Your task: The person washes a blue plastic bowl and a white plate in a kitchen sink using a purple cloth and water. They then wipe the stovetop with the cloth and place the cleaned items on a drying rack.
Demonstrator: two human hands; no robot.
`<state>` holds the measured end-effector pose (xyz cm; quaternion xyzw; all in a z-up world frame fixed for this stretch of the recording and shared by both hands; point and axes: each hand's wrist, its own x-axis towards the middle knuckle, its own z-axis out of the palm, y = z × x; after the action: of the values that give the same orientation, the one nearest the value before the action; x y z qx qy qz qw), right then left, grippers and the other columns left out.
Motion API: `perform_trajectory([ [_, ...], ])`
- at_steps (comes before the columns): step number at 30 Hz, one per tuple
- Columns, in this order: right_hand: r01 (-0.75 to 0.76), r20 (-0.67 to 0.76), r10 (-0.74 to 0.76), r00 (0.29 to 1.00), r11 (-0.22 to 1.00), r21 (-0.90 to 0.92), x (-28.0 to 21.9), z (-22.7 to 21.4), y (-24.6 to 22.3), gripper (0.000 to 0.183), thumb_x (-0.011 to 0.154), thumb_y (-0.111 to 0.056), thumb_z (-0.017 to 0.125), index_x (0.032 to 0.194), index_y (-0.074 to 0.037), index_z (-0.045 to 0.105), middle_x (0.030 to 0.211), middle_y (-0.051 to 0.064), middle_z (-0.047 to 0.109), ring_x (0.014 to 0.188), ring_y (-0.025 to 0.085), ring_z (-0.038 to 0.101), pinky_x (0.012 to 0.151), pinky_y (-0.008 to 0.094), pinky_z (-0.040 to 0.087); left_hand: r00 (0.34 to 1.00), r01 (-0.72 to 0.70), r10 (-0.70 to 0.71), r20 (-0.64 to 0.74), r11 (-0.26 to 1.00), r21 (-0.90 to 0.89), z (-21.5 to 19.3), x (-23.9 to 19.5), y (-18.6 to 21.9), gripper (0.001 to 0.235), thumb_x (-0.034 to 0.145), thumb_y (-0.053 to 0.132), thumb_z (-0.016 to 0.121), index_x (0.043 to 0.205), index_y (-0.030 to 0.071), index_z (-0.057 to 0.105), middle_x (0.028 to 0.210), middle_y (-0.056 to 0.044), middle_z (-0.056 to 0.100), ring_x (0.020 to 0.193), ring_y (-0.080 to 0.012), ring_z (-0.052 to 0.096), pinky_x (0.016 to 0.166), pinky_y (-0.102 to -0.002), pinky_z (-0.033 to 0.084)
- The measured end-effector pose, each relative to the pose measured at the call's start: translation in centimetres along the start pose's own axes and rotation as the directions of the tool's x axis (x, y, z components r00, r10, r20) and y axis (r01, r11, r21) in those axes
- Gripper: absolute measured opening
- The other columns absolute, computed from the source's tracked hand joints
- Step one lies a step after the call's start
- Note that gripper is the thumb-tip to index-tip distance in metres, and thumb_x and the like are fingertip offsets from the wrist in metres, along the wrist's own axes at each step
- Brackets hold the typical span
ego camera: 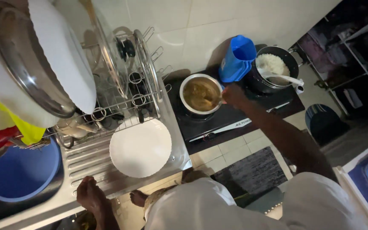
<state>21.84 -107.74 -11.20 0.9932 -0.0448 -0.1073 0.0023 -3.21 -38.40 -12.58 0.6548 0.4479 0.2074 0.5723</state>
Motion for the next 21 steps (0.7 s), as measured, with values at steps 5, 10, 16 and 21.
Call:
perform_trajectory([
  [5,0.133,-0.333,-0.259,0.907,0.924,-0.358,3.6,9.9,2.3,0.031,0.073,-0.053,0.088,0.096,-0.034,0.085,0.094,-0.006,0.084,0.088,0.020,0.082,0.068,0.041,0.064,0.996,0.030,-0.010,0.088,0.973,-0.227,0.7,-1.5,2.4,0.025,0.096,0.010,0.070,0.120,0.007,0.073,0.112,-0.002,0.075,0.100,-0.0102,0.067,0.084,-0.021,0.051],
  [10,0.280,-0.668,-0.113,0.736,0.949,0.147,-4.3,-2.5,-4.6,0.035,0.076,-0.004,0.075,0.109,-0.013,0.081,0.110,0.014,0.070,0.088,0.038,0.070,0.071,0.050,0.055,0.994,0.036,-0.024,0.102,0.993,-0.114,0.5,-1.2,3.9,0.025,0.093,0.009,0.070,0.117,0.009,0.076,0.102,0.000,0.073,0.092,-0.0106,0.062,0.080,-0.026,0.047],
  [16,0.111,-0.477,0.078,0.876,0.928,0.355,-3.6,1.5,-3.7,0.013,0.104,-0.027,0.062,0.095,-0.019,0.066,0.082,0.012,0.068,0.075,0.036,0.065,0.066,0.051,0.045,0.995,0.053,-0.041,0.088,0.988,-0.143,0.9,0.4,3.0,0.025,0.094,0.014,0.071,0.118,0.010,0.077,0.094,0.005,0.069,0.079,-0.0041,0.058,0.065,-0.020,0.041],
  [21,0.098,-0.512,0.061,0.857,0.956,0.278,-8.1,-1.3,-6.1,0.025,0.092,-0.011,0.065,0.107,-0.014,0.085,0.106,0.012,0.081,0.099,0.035,0.076,0.089,0.052,0.059,0.999,0.035,-0.028,0.046,0.988,-0.153,0.4,1.1,1.5,0.027,0.093,0.010,0.073,0.120,0.008,0.075,0.109,0.001,0.074,0.097,-0.0100,0.065,0.087,-0.024,0.050],
])
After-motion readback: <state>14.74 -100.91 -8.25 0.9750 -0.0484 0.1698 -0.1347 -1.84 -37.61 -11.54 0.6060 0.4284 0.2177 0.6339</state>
